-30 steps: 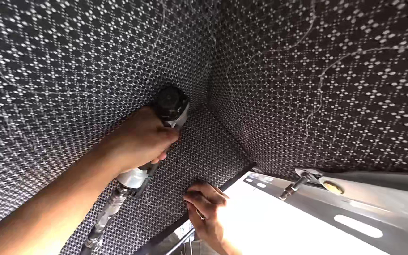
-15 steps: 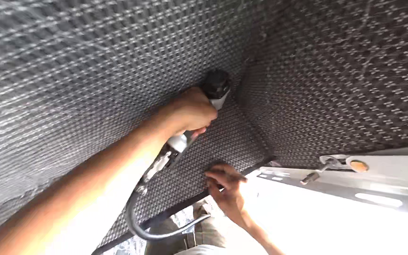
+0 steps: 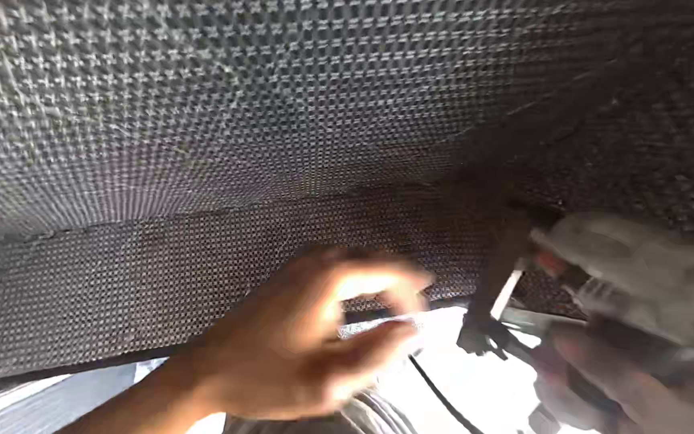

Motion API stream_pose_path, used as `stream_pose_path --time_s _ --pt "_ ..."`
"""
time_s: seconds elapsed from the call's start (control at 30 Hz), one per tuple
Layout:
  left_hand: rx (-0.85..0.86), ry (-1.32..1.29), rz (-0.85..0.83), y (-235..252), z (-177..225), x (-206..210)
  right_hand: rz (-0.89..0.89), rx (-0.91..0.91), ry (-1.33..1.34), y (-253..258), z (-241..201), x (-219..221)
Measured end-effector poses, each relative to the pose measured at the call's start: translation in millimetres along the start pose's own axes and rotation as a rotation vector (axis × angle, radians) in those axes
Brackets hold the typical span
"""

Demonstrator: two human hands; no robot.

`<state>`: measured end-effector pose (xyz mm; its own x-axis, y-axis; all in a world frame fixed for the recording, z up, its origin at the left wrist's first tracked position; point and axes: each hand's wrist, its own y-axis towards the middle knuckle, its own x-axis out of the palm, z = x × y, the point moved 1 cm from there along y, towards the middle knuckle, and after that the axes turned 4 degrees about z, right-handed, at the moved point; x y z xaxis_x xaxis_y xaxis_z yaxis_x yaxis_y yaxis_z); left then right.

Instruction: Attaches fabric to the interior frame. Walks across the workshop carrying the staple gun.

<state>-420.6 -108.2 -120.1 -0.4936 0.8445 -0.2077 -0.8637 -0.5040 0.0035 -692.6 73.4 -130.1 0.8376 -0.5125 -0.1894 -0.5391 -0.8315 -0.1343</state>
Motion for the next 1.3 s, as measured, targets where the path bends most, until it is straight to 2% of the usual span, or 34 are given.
stream_pose_path --time_s 0.07,0.1,0.13,0.17,0.2,0.27,0.3,0.37,0.5,0.67,0.83,0.97,1.13,1.3 --pt "-0.447 -0.381 -0.027 -63.8 -70.2 23.3 -0.227 0.051 -0.11 -8.8 5.7 -23.1" --pt "-0.642 -0.597 0.029 -87.3 -99.0 44.7 -0.301 0.027 -0.191 -13.2 8.6 -26.9" --pt "-0.806 -0.824 0.171 -102.2 -119.7 68.8 -0.359 -0.011 -0.313 -14.2 2.9 -21.0" --pt "-0.904 -1.043 0.387 -106.3 -132.9 91.0 -0.436 -0.081 -0.446 -10.9 -3.7 -11.0" --pt "-0.921 -1.242 0.613 -100.2 -142.6 107.3 -0.52 -0.189 -0.584 -4.1 -10.8 4.3" --pt "-0.831 -1.546 0.973 -76.5 -154.0 123.4 -0.634 -0.346 -0.748 8.8 -21.0 40.3" --pt "-0.793 -1.608 1.103 -66.5 -160.0 129.1 -0.665 -0.359 -0.772 14.1 -20.0 52.5" --pt "-0.743 -1.557 1.235 -58.7 -170.9 137.8 -0.705 -0.385 -0.798 25.1 -8.7 62.1" --pt "-0.651 -1.403 1.259 -61.4 -179.8 142.7 -0.686 -0.454 -0.829 38.7 7.6 73.8" --pt "-0.629 -1.381 1.283 -61.3 -182.0 143.2 -0.755 -0.501 -0.873 43.8 13.3 86.5" --pt "-0.609 -1.346 1.272 -62.1 -180.8 140.5 -0.833 -0.338 -0.956 37.6 -21.1 106.0" --pt "-0.619 -1.324 1.258 -63.7 -178.7 139.9 -0.796 -0.445 -0.96 31.1 -0.3 113.3" --pt "-0.674 -1.351 1.173 -69.4 -180.9 135.6 -0.652 -0.209 -0.956 8.6 -29.5 104.6" --pt "-0.655 -1.329 1.139 -73.2 -183.2 135.6 -0.413 0.032 -0.789 -29.7 -0.6 108.8"
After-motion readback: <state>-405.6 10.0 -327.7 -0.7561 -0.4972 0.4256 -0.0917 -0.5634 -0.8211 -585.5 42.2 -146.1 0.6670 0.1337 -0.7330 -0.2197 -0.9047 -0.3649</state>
